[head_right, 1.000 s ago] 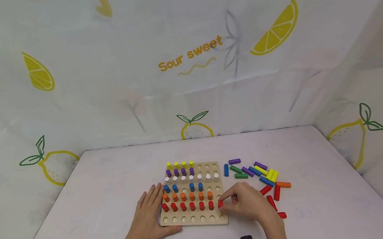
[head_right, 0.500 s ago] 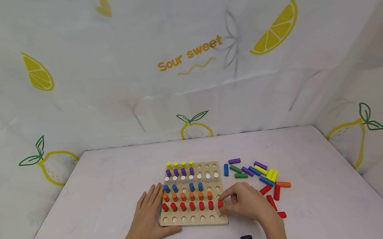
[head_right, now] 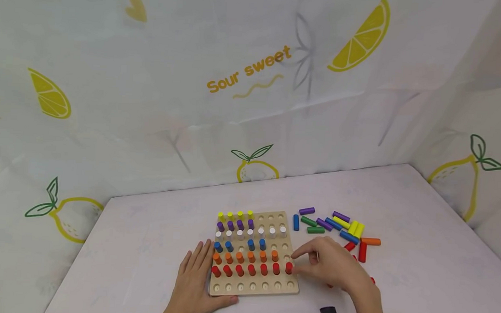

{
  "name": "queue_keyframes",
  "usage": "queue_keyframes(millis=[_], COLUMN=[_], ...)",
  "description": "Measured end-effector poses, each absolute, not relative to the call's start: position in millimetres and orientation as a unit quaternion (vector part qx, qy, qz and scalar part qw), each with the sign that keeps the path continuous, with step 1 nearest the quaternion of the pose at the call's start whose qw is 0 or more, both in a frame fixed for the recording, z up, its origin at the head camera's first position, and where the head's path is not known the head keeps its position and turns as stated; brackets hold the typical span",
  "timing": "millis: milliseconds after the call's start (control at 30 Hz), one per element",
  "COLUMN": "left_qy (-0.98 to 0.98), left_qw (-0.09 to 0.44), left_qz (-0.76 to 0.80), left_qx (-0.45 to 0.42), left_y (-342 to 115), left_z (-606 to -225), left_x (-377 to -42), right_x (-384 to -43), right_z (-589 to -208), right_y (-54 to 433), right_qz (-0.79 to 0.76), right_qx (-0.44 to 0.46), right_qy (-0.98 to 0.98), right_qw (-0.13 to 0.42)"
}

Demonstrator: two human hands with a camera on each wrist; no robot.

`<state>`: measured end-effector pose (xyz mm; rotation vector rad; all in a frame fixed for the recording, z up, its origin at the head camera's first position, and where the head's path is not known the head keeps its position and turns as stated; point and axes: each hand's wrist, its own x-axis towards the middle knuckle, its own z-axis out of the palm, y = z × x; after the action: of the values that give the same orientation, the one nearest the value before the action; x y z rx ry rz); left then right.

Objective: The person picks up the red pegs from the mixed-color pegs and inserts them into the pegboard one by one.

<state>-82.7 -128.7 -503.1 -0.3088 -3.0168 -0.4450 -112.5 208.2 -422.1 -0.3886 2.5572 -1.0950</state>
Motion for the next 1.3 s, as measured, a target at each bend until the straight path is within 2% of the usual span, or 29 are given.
queue_keyframes(millis=[200, 400, 733, 967, 1300], left_qy=[-0.982, -0.982, -0.984, -0.983, -0.983], left_qw=[0.038, 0.026, 0.025, 0.024, 0.028], left_qz=[-0.153, -0.158, -0.148, -0.151, -0.152], left_qx=[-0.101, -0.096, -0.097, -0.098, -0.1], left_y=[-129.3, -128.8, -128.9, -128.8, -128.8], left_z=[-502.4, -500.7, -500.6, -499.4, -500.3], left_x=[-82.7, -82.6, -82.3, -81.7, -82.1], right_x=[-110.7, -108.5, -107.2, -110.1, -113.0], right_z=[-418.8, -417.2, -420.8, -424.6, -435.6], right_y=[220.9, 234.3, 260.2, 272.8, 278.5], right_qz=[-0.4, -0.397, -0.31, -0.285, -0.288], right_qx=[-0.134, -0.095, -0.038, 0.014, 0.038], right_qy=[0.893, 0.899, 0.944, 0.952, 0.95], right_qw=[0.158, 0.16, 0.11, 0.113, 0.119])
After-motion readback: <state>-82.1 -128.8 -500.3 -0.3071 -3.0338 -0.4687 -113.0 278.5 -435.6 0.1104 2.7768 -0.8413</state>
